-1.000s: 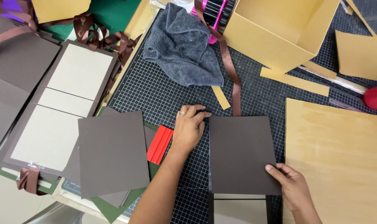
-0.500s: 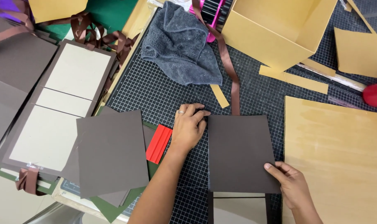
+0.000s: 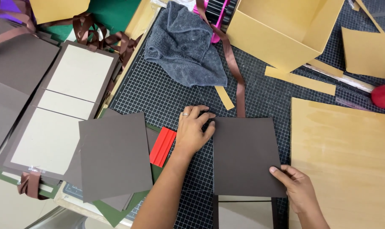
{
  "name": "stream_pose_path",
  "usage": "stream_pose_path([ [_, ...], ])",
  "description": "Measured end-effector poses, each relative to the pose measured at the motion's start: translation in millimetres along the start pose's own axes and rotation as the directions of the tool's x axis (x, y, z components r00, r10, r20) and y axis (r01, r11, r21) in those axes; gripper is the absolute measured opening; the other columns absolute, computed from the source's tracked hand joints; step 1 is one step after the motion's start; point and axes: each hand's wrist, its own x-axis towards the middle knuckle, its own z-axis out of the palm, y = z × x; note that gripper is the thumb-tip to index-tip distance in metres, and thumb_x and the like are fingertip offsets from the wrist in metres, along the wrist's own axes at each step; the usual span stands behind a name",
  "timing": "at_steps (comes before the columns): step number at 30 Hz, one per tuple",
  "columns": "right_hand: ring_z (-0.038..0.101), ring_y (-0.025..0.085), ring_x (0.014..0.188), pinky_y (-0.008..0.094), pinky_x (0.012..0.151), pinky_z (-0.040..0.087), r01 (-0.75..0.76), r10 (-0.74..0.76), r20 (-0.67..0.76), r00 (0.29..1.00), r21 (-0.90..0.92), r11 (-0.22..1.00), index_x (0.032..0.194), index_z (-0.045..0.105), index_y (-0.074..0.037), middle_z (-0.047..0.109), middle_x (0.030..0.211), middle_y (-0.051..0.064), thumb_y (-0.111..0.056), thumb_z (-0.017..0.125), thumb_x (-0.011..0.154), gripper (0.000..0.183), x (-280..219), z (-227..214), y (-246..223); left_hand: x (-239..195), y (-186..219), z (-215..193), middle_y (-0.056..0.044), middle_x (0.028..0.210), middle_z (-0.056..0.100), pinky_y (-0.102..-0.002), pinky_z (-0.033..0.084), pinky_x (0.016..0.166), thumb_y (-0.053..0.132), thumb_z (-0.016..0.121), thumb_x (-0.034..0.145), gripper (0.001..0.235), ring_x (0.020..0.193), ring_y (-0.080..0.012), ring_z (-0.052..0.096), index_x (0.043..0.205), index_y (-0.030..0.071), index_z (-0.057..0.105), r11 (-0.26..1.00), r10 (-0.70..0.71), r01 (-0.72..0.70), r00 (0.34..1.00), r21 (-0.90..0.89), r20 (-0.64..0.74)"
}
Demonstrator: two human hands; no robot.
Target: The person assembles a dark gray notebook by smoothing the cover with a red plastic tool, applying glue with a roller to the inner white pages, and attaching a dark gray cover sheet. The person then wipes the cover with a cloth and smooths it again with the red tool.
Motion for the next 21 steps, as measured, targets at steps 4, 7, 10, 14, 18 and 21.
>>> stream_pose_path([
  [4,0.068,0.023,0.087,0.034,0.079,0.058,-0.010,0.010,0.007,1.000,-0.007,1.000,0.097,0.070,0.000,0.073,0.098,0.012,-0.005,0.079,0.087,0.015,-1.7,0.8,-1.0,-0.6,-1.5,1.8,-0.002,0.123,0.065,-0.045,0.048,0.085,0.028,0.069,0.089,0.024,0.114,-0.0274,0.052,0.108,0.016,0.077,1.000,-0.006,0.006,1.000,0.013,0.008],
  [7,0.067,0.023,0.087,0.033,0.080,0.057,0.000,0.000,0.019,1.000,0.005,1.000,0.097,0.070,0.001,0.072,0.098,0.013,-0.004,0.079,0.087,0.015,-3.9,2.5,-2.8,0.0,-1.7,1.6,-0.003,0.123,0.066,-0.045,0.048,0.085,0.028,0.069,0.089,0.024,0.113,-0.0273,0.053,0.107,0.015,0.077,1.000,0.003,-0.003,1.000,0.008,-0.002],
  [10,0.068,0.024,0.087,0.035,0.081,0.058,-0.014,0.014,0.009,1.000,-0.010,1.000,0.098,0.070,0.001,0.073,0.099,0.014,-0.004,0.078,0.088,0.013,-6.9,4.6,-5.4,-0.4,-2.0,2.0,-0.003,0.124,0.065,-0.045,0.047,0.085,0.029,0.070,0.088,0.025,0.113,-0.0272,0.052,0.108,0.016,0.077,1.000,-0.004,0.003,1.000,0.016,0.017],
  [14,0.067,0.021,0.085,0.033,0.079,0.058,0.010,-0.010,-0.014,1.000,-0.027,1.000,0.096,0.069,-0.001,0.073,0.096,0.012,-0.004,0.080,0.086,0.015,-6.3,4.6,-2.3,-1.0,-2.3,1.8,-0.002,0.125,0.065,-0.045,0.047,0.085,0.029,0.070,0.088,0.026,0.114,-0.0278,0.052,0.109,0.016,0.076,1.000,0.000,0.000,1.000,0.019,0.018],
  [18,0.061,0.013,0.082,0.029,0.075,0.054,0.094,-0.096,-0.005,0.995,-0.155,0.983,0.098,0.075,-0.001,0.066,0.085,0.004,-0.007,0.082,0.088,0.013,-5.3,0.9,1.4,0.2,-1.9,1.6,-0.003,0.124,0.065,-0.045,0.047,0.084,0.029,0.071,0.088,0.025,0.114,-0.0282,0.053,0.108,0.016,0.076,1.000,0.010,-0.010,1.000,0.026,0.006],
  [21,0.060,0.015,0.092,0.029,0.089,0.051,0.014,-0.030,-0.077,0.997,-0.200,0.980,0.132,0.071,0.000,0.066,0.094,0.008,-0.007,0.080,0.086,0.047,-25.7,16.1,-20.9,-0.5,-3.4,3.0,-0.003,0.125,0.065,-0.046,0.047,0.085,0.030,0.071,0.088,0.025,0.114,-0.0285,0.052,0.109,0.016,0.076,0.999,0.019,-0.019,1.000,0.041,0.011],
])
